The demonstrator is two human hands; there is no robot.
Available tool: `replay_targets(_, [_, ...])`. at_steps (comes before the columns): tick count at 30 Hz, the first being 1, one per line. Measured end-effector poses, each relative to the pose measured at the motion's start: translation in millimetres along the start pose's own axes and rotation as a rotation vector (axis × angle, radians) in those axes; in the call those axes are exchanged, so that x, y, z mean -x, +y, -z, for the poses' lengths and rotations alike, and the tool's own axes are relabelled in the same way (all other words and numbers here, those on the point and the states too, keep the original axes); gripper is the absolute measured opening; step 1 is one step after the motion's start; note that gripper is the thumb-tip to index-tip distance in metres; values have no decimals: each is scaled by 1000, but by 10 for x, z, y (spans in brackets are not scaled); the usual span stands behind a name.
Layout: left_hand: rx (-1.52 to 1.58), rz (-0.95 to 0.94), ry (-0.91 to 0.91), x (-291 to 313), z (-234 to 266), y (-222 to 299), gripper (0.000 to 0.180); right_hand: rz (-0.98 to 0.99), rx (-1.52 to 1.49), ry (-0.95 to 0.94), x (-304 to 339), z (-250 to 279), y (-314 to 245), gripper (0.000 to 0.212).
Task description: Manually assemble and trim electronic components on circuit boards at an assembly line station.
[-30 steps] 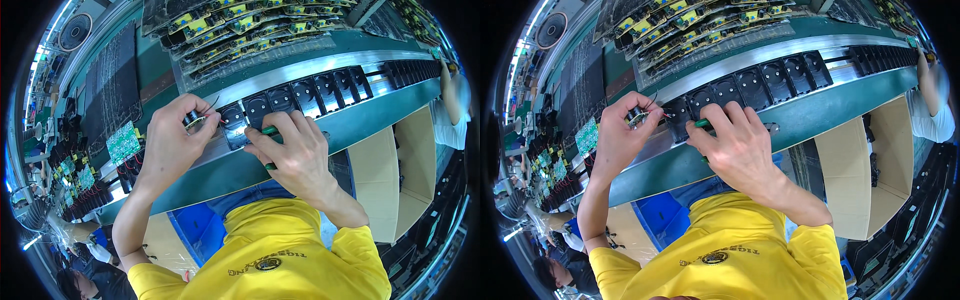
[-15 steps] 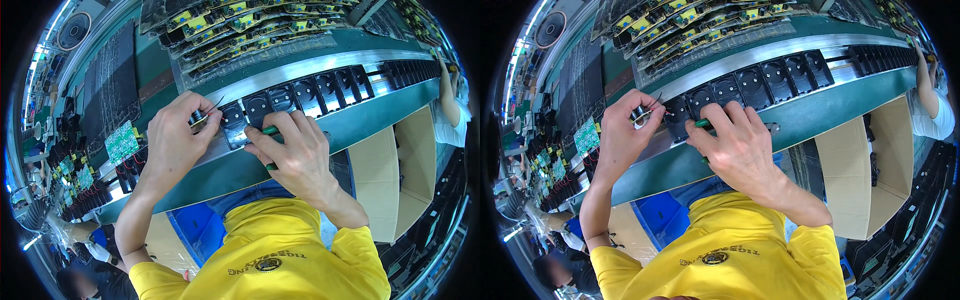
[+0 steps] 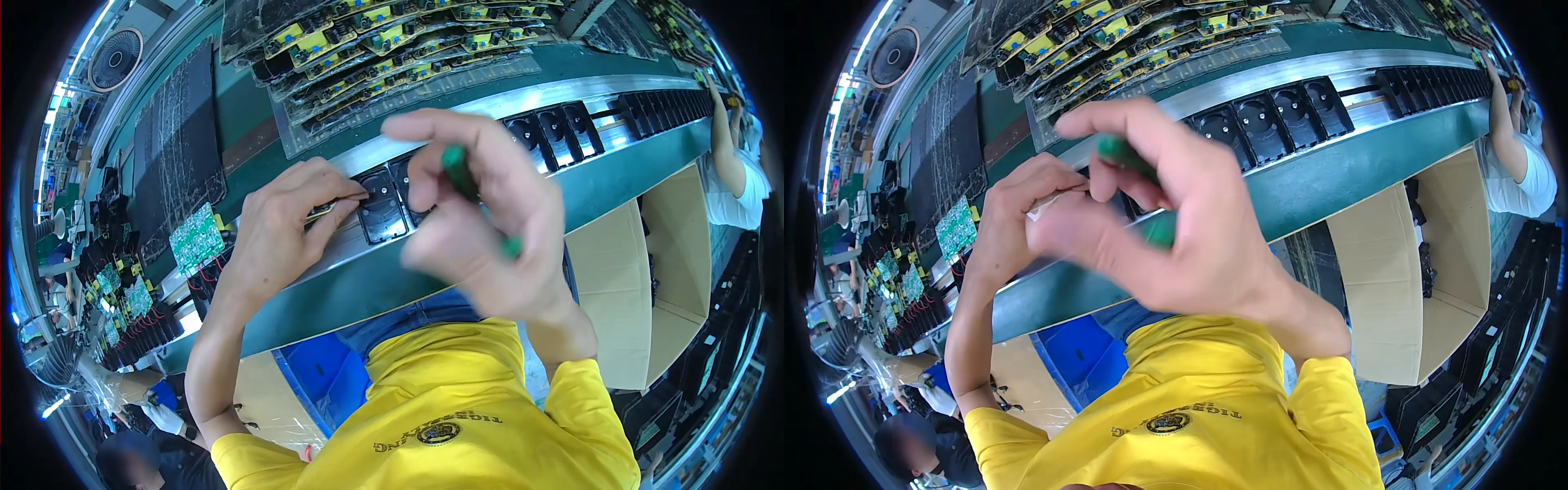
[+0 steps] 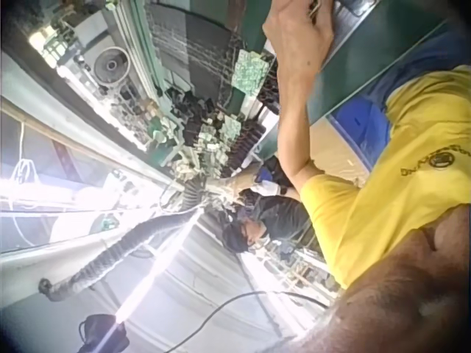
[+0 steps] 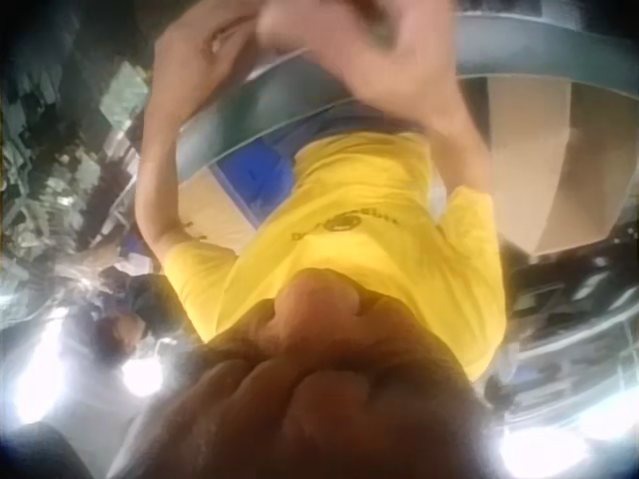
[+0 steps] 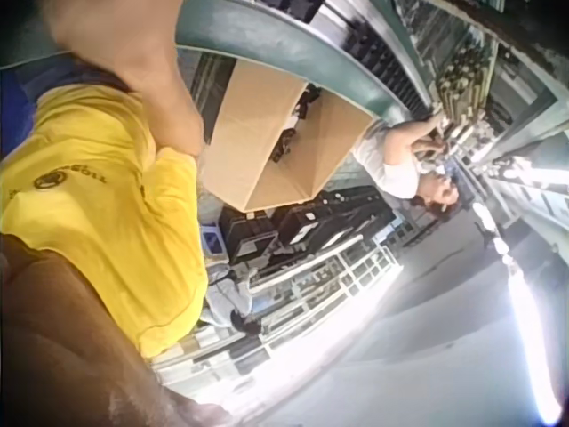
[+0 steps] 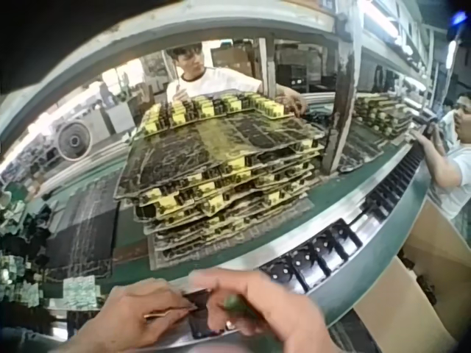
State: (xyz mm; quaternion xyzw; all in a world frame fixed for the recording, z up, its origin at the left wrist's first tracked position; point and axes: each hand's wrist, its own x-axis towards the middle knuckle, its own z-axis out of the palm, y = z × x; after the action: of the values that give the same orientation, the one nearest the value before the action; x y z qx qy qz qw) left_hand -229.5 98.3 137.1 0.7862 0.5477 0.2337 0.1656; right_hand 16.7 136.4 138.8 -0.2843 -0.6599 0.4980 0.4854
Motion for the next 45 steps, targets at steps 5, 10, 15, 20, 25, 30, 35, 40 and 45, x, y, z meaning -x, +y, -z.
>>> replay_targets(5, [-92,-189,-46,-48,20,-173,11,-119,-587,136,-418,-288,182,36])
replay_targets(10, [-171,-284,6,-40,-72,-287,12,-115,-763,224,-514,-505,468,43])
replay_targets(15, [-198,-320,54,-17,-135,-389,11,-134,-779,215,-555,-591,512,41])
replay_targets(20, [-191,-341,80,-33,-138,-386,10,-90,-686,102,-556,-627,558,35])
replay_targets(25, [-217,-301,59,-27,-98,-231,8,-73,-623,98,-523,-667,641,28])
replay_targets(30, [-153,-130,28,0,-10,39,6,13,-548,211,-472,-539,116,22])
replay_targets(35, [-83,-3,107,121,-94,88,4,255,331,1,10,32,-64,30])
replay_targets(40, [-121,40,149,36,-203,154,5,293,1019,-151,331,107,285,26])
replay_targets(45, [-234,24,151,-11,-237,164,5,296,1083,-155,382,101,362,26])
